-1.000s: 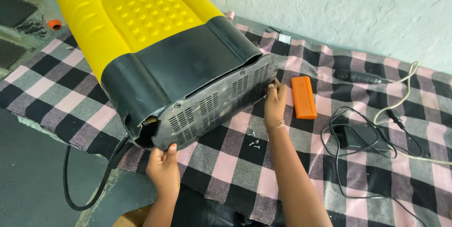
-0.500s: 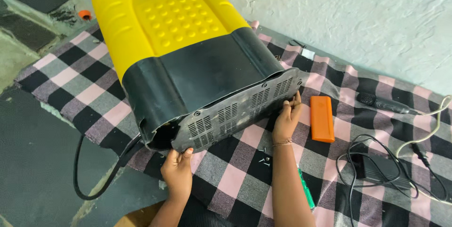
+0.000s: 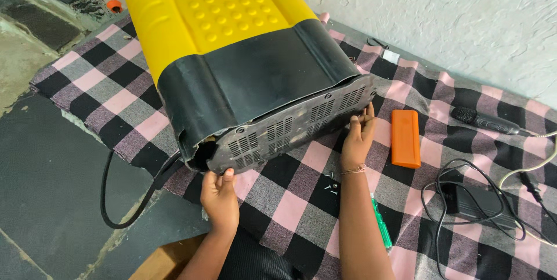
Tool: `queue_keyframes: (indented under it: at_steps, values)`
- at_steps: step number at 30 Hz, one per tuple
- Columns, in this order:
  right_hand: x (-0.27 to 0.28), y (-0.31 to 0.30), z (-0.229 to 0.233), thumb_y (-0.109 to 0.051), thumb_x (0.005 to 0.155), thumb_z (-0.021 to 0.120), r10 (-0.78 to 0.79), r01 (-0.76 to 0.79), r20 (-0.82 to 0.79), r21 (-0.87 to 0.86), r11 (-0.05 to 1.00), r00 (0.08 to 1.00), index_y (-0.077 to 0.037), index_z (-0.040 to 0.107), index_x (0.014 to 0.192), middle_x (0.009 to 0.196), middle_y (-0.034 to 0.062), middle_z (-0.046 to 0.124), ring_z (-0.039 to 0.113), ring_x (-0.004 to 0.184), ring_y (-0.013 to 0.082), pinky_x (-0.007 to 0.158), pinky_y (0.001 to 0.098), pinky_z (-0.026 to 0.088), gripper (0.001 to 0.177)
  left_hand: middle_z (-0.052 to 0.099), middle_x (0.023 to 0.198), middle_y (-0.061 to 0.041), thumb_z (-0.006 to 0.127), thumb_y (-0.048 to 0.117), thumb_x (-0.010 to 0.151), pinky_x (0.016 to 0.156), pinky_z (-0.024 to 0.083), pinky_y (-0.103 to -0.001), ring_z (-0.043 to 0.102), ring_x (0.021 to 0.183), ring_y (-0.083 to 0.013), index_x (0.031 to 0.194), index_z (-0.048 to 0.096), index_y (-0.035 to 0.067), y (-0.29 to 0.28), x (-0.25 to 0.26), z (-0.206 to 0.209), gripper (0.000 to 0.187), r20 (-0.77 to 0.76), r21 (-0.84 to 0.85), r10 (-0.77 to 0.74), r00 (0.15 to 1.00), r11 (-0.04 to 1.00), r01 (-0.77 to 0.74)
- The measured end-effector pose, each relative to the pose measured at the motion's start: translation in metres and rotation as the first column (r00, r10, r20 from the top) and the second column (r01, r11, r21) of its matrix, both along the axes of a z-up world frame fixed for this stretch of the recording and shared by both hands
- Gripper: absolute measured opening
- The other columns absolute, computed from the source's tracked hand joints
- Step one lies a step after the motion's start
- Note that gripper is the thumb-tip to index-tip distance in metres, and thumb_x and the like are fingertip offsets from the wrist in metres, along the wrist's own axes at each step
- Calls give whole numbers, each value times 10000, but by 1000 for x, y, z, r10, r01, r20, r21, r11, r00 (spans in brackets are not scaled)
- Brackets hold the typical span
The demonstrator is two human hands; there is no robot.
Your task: The person removes a black plastic vent cover from a yellow and black electronic device using a green screwdriver, then reattaches the cover and secures it with screws.
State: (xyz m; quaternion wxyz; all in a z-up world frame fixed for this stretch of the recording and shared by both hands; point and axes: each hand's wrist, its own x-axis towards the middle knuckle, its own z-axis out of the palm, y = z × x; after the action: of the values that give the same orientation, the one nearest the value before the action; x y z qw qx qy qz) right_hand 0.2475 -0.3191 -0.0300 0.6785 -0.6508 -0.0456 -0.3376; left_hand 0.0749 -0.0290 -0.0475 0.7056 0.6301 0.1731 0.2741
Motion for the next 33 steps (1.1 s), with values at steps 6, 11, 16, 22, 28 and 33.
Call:
queue_keyframes:
  at_steps: [6,11,16,22,28,33]
  values:
    - [1,2,-8,16,1021,496,43,-44,-29,-22,999,999,-23,420,984,1664,266,322,382,1507,334,1246,428,294,93,595,1051,-41,524,167,1081,912,557,-288,593,944,-91,1246,521,-16,3,1,-3,246,105,-96,37,994,995,-27]
    - [1,3,-9,-10,1040,504,43,-44,-45,-20,999,998,-35,409,1003,1663,266,318,415,1468,298,1205,401,348,105,590,1205,-80,483,183,1075,1044,548,-345,611,1101,-133,1407,428,-46,-4,-2,11,407,218,-66,18,976,998,-3]
    - [1,4,-14,-9,1052,535,20,-27,-86,-74,997,996,-24,425,1007,1676,262,365,547,1219,272,1217,385,367,120,486,1199,-138,528,110,1060,823,544,-321,590,952,-174,1485,451,-94,-2,-19,13,477,126,424,127,984,890,-169]
    - [3,17,-12,-3,1013,514,227,-222,-13,166,961,974,-32,429,1012,1649,199,321,536,1125,132,874,264,474,90,523,1156,-144,647,60,1008,666,497,-298,593,852,-177,1277,618,-79,30,-33,16,304,116,612,182,976,761,-215]
    - [-3,24,-14,34,1013,606,64,-55,-296,38,998,953,-64,461,1486,1055,262,535,461,881,179,851,266,452,505,536,1108,-109,669,39,1008,762,525,-268,643,909,-153,1173,552,-55,40,-34,12,223,202,479,124,972,853,-208]
    - [-3,21,-23,13,1031,523,-27,27,-1,137,990,1000,72,496,1207,1386,176,613,539,1066,190,913,313,464,187,580,1069,-131,688,13,999,785,559,-313,689,911,-201,1114,533,-27,39,-42,7,197,113,588,193,975,778,-222]
